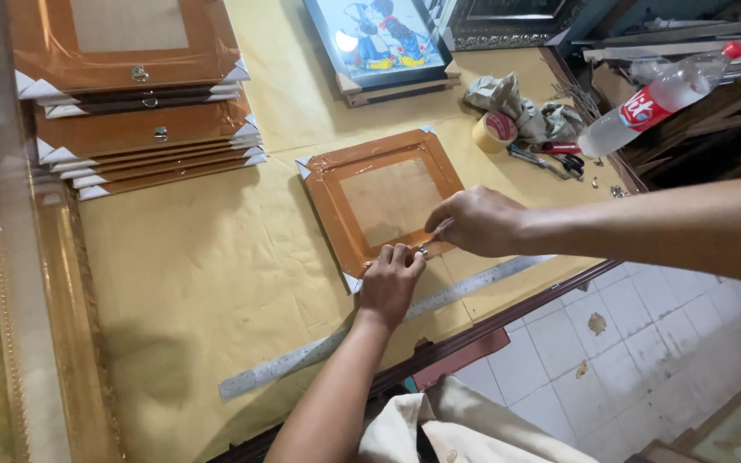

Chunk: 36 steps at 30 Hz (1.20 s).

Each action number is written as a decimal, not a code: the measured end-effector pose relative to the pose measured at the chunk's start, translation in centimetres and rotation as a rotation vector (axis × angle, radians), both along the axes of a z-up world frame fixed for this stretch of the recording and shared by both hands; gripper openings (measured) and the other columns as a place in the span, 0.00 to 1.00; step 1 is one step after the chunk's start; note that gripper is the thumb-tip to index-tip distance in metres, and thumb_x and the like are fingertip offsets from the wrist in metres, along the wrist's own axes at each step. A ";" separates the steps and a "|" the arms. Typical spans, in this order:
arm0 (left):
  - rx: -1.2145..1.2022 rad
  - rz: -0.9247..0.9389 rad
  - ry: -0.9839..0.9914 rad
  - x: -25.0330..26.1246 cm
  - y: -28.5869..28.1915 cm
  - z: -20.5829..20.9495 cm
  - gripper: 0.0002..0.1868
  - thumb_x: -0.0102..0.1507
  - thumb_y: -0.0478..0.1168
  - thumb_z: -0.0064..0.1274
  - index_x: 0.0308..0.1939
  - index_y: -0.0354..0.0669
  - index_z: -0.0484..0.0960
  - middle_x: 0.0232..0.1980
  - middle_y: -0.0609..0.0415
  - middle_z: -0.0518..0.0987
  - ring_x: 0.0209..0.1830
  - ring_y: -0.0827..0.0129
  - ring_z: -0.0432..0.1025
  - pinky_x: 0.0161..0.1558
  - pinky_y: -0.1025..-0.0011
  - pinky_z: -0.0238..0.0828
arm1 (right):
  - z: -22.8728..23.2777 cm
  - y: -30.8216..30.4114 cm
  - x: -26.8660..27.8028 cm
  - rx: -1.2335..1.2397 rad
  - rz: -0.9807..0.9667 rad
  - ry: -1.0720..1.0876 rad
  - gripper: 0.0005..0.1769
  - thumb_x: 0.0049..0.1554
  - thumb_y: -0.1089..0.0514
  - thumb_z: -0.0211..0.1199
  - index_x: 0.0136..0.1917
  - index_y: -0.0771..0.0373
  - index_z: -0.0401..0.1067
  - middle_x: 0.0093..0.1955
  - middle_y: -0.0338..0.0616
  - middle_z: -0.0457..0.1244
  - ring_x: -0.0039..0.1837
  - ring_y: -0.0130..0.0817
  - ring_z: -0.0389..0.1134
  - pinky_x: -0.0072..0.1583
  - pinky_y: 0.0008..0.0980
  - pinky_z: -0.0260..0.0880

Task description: Measuring and assembling wooden picture frames using a ruler and a screwdriver.

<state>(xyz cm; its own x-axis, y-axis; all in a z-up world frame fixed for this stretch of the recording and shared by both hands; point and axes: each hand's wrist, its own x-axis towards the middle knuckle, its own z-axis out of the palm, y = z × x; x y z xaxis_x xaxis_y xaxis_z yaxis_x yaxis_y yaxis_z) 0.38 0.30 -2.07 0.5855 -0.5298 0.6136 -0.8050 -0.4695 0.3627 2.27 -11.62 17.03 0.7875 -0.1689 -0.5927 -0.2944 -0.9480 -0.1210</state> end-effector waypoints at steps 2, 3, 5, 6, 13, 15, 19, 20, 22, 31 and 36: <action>-0.004 -0.017 0.008 0.3 0.1 0.0 0.09 0.52 0.33 0.52 0.35 0.50 0.74 0.32 0.56 0.67 0.34 0.67 0.66 0.26 0.77 0.67 | -0.2 -0.1 0.7 0.151 -0.235 -0.012 0.14 0.47 0.58 0.53 0.47 0.55 0.72 0.34 0.45 0.64 0.35 0.34 0.62 0.31 0.29 0.59; -0.009 -0.039 0.023 0.2 0.1 0.0 0.09 0.52 0.33 0.52 0.35 0.50 0.74 0.32 0.57 0.66 0.34 0.67 0.66 0.25 0.77 0.67 | -0.3 -0.2 0.8 0.301 -0.474 -0.016 0.16 0.45 0.61 0.53 0.47 0.64 0.71 0.26 0.47 0.60 0.24 0.27 0.55 0.20 0.23 0.48; -0.005 -0.013 -0.021 0.4 0.0 -0.3 0.09 0.52 0.33 0.52 0.34 0.50 0.74 0.31 0.57 0.66 0.34 0.67 0.65 0.25 0.77 0.67 | 0.5 -0.4 2.0 0.273 -0.407 0.070 0.18 0.46 0.59 0.54 0.51 0.65 0.69 0.36 0.50 0.63 0.32 0.31 0.62 0.21 0.22 0.51; -0.001 0.007 -0.052 0.2 -0.1 -0.5 0.10 0.51 0.33 0.52 0.34 0.51 0.73 0.31 0.57 0.65 0.34 0.67 0.65 0.26 0.77 0.67 | 0.8 -0.6 2.2 0.242 -0.348 0.169 0.21 0.47 0.58 0.54 0.55 0.66 0.67 0.45 0.52 0.66 0.40 0.35 0.69 0.21 0.21 0.54; -0.030 0.055 -0.133 0.0 0.3 0.4 0.09 0.50 0.32 0.52 0.30 0.53 0.73 0.29 0.58 0.65 0.30 0.68 0.65 0.23 0.79 0.65 | 0.2 -3.8 0.8 -0.408 1.553 -0.262 0.10 0.48 0.58 0.53 0.45 0.46 0.64 0.31 0.37 0.63 0.38 0.35 0.66 0.41 0.35 0.61; -0.045 0.074 -0.141 0.4 0.3 0.8 0.08 0.51 0.32 0.52 0.29 0.52 0.73 0.28 0.58 0.65 0.30 0.68 0.65 0.22 0.79 0.65 | -0.5 -4.0 0.8 0.046 1.437 -0.277 0.12 0.53 0.59 0.42 0.45 0.53 0.66 0.28 0.45 0.61 0.31 0.38 0.64 0.32 0.33 0.64; -0.060 0.084 -0.087 -0.3 0.1 0.3 0.07 0.52 0.33 0.51 0.29 0.52 0.73 0.28 0.58 0.66 0.30 0.68 0.66 0.22 0.78 0.65 | 0.6 -0.7 0.1 0.185 0.775 -0.105 0.12 0.51 0.61 0.45 0.42 0.60 0.70 0.24 0.50 0.62 0.26 0.43 0.64 0.29 0.38 0.62; -0.073 0.068 -0.070 0.0 -0.1 0.1 0.07 0.52 0.33 0.51 0.30 0.52 0.73 0.29 0.58 0.65 0.31 0.68 0.65 0.22 0.78 0.65 | 0.6 0.0 0.5 0.118 0.316 -0.052 0.12 0.50 0.58 0.49 0.46 0.57 0.70 0.29 0.47 0.64 0.30 0.37 0.66 0.34 0.34 0.64; -0.085 0.058 -0.064 0.6 -0.2 -0.3 0.08 0.51 0.34 0.51 0.31 0.52 0.72 0.29 0.58 0.65 0.31 0.68 0.65 0.23 0.78 0.65 | 0.2 0.0 1.4 0.053 -0.137 -0.018 0.14 0.49 0.54 0.53 0.49 0.54 0.70 0.33 0.44 0.67 0.34 0.31 0.68 0.38 0.30 0.66; -0.062 0.024 -0.055 0.1 0.1 0.1 0.07 0.53 0.35 0.49 0.31 0.54 0.71 0.31 0.60 0.65 0.34 0.70 0.64 0.25 0.79 0.66 | 3.9 -0.1 1.6 -0.329 0.549 0.068 0.32 0.46 0.48 0.58 0.62 0.50 0.54 0.43 0.47 0.65 0.47 0.48 0.68 0.50 0.45 0.67; -0.045 0.060 -0.087 -0.1 -0.3 -0.1 0.07 0.53 0.35 0.49 0.31 0.55 0.73 0.31 0.61 0.66 0.34 0.71 0.65 0.24 0.79 0.66 | -1.0 -7.3 0.9 -0.137 1.574 -0.511 0.14 0.52 0.51 0.44 0.51 0.42 0.66 0.29 0.37 0.57 0.38 0.37 0.58 0.40 0.33 0.58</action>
